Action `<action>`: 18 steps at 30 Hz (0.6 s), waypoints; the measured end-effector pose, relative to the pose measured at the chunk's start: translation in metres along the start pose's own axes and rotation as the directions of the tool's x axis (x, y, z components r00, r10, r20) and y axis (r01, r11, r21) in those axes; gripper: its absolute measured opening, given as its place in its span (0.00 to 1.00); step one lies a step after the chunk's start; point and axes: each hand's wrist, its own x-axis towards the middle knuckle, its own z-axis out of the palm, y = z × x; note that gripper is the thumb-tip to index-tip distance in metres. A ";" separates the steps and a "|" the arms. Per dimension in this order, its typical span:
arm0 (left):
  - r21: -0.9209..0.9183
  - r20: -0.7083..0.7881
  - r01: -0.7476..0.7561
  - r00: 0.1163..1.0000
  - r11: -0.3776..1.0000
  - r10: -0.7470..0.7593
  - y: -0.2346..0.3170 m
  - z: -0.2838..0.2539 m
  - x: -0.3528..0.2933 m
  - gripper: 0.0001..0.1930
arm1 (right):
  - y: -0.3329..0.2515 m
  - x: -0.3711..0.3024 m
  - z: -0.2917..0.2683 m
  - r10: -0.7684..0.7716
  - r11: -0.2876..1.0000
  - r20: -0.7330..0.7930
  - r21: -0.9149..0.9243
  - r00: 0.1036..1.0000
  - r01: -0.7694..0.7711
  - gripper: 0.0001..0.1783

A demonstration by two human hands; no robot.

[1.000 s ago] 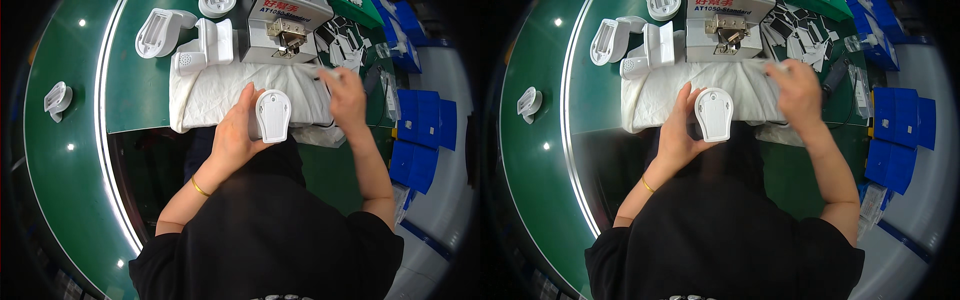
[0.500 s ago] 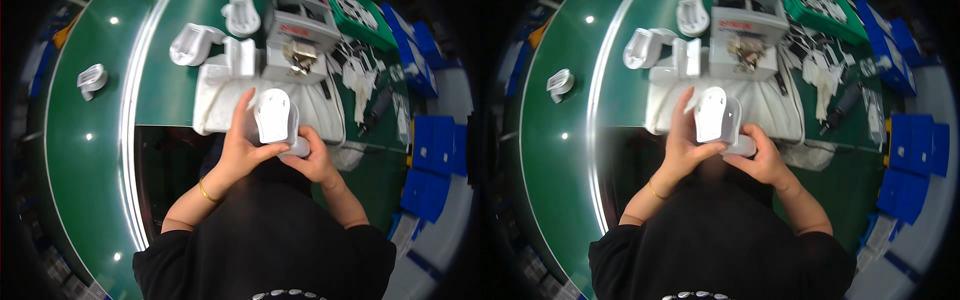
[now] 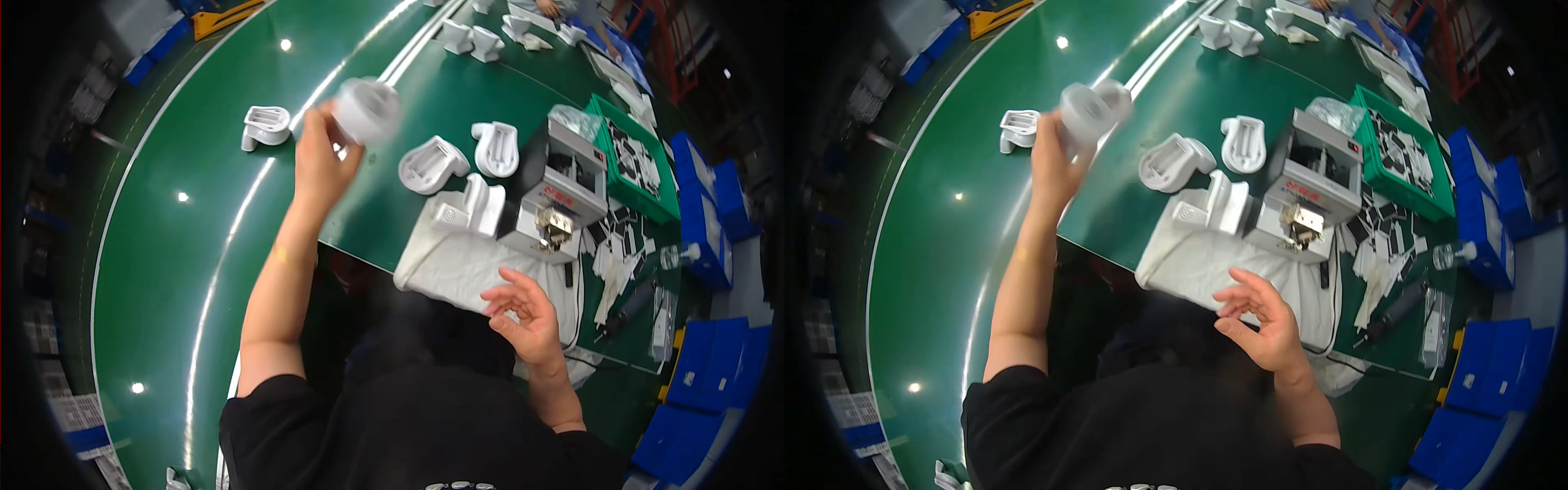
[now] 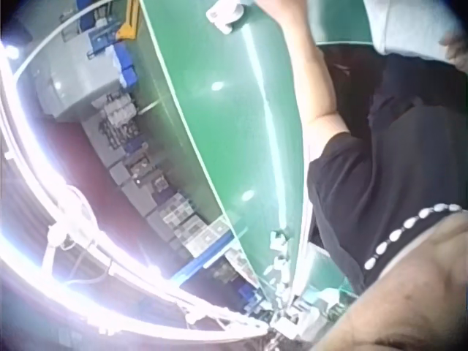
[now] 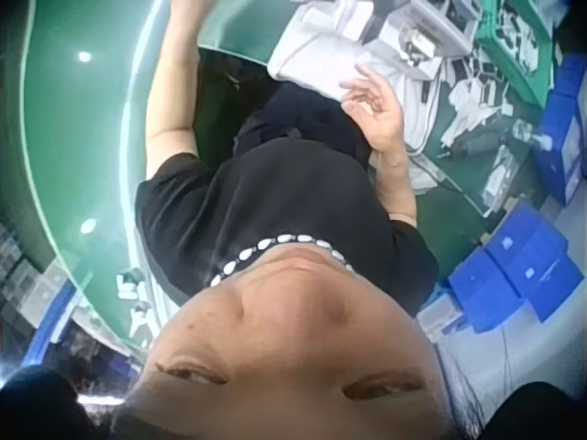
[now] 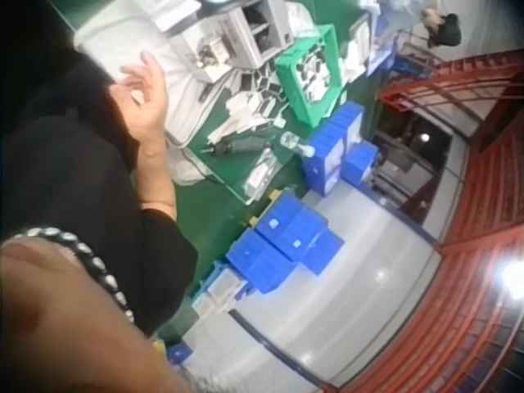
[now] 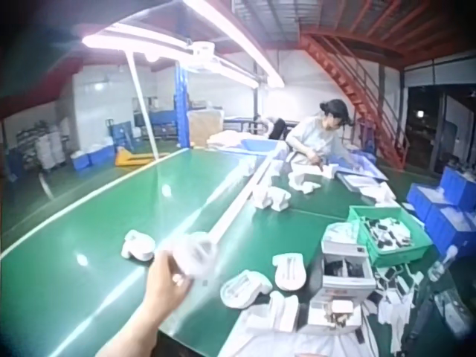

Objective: Assembling plastic components of an electronic device using an electric screwdriver.

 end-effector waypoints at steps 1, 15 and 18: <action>0.093 -0.181 -0.024 0.983 0.995 0.041 -0.044 0.008 0.024 0.20 | 0.004 0.000 -0.002 0.048 0.998 -0.004 -0.036 0.999 -0.048 0.38; 0.555 -0.026 0.078 0.997 0.828 -0.076 -0.128 -0.050 0.078 0.26 | 0.009 -0.017 -0.020 0.240 0.937 -0.164 -0.220 0.957 -0.273 0.18; 0.642 0.090 0.033 0.989 0.766 -0.118 -0.178 -0.099 0.070 0.37 | 0.002 -0.006 -0.012 0.204 0.938 -0.092 -0.265 0.975 -0.222 0.15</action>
